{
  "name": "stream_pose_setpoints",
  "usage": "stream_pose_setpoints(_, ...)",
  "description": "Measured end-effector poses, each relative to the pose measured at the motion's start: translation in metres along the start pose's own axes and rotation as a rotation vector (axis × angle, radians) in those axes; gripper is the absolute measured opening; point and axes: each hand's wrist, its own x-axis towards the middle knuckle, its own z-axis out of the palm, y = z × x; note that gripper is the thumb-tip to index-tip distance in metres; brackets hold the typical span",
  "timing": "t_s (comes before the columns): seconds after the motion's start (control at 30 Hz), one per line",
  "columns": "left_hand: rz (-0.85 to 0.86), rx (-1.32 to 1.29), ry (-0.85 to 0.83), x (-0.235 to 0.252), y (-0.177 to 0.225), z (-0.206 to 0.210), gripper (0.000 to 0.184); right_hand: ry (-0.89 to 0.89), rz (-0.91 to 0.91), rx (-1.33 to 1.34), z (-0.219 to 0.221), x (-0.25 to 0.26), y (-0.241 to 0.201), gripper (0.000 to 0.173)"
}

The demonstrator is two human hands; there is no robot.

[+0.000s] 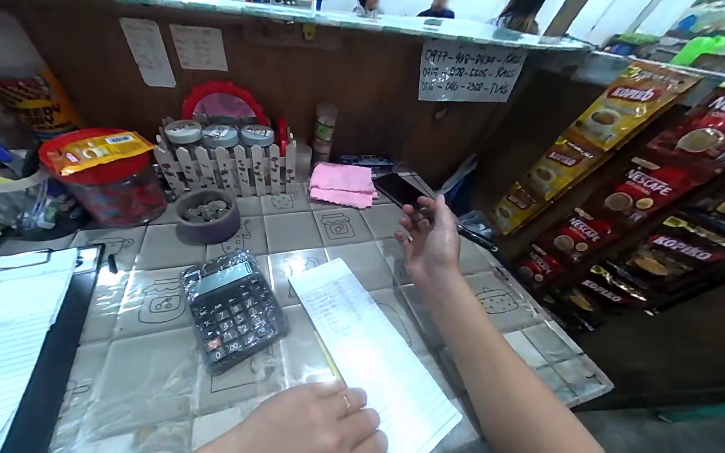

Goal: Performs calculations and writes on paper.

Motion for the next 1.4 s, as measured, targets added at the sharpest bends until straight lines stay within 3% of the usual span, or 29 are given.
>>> stream_pose_setpoints(0.13,-0.026,-0.017,-0.004,0.001,0.004,0.004,0.025,-0.081,-0.036,-0.028,0.000,-0.003,0.001,0.031)
stream_pose_setpoints(0.2,-0.089,-0.033,-0.046,0.000,0.005,0.009,0.034,-0.175,-0.135,-0.089,-0.002,-0.012,-0.005,0.043)
stream_pose_setpoints(0.3,-0.123,-0.036,-0.105,-0.002,0.000,0.016,0.045,-0.487,-0.326,-0.371,-0.011,-0.036,-0.018,0.054)
stream_pose_setpoints(0.4,-0.126,-0.066,-0.111,-0.003,-0.003,0.017,0.046,-0.801,-0.268,-0.669,-0.031,-0.073,-0.018,0.045)
stream_pose_setpoints(0.5,-0.135,-0.108,-0.108,-0.002,-0.005,0.015,0.044,-0.755,-0.173,-0.684,-0.050,-0.079,0.006,0.038)
stream_pose_setpoints(0.63,-0.142,-0.141,-0.106,-0.002,-0.004,0.014,0.044,-0.692,-0.205,-0.575,-0.059,-0.078,0.024,0.031)
stream_pose_setpoints(0.87,-0.136,-0.105,-0.084,-0.002,0.000,0.016,0.042,-0.759,-0.401,-0.672,-0.056,-0.081,0.031,0.025)
stream_pose_setpoints(1.23,-0.146,-0.105,-0.100,-0.002,0.000,0.014,0.043,-0.774,-0.474,-0.721,-0.055,-0.081,0.031,0.024)
stream_pose_setpoints(1.4,-0.145,-0.115,-0.096,-0.002,0.000,0.014,0.042,-0.756,-0.405,-0.723,-0.054,-0.082,0.029,0.026)
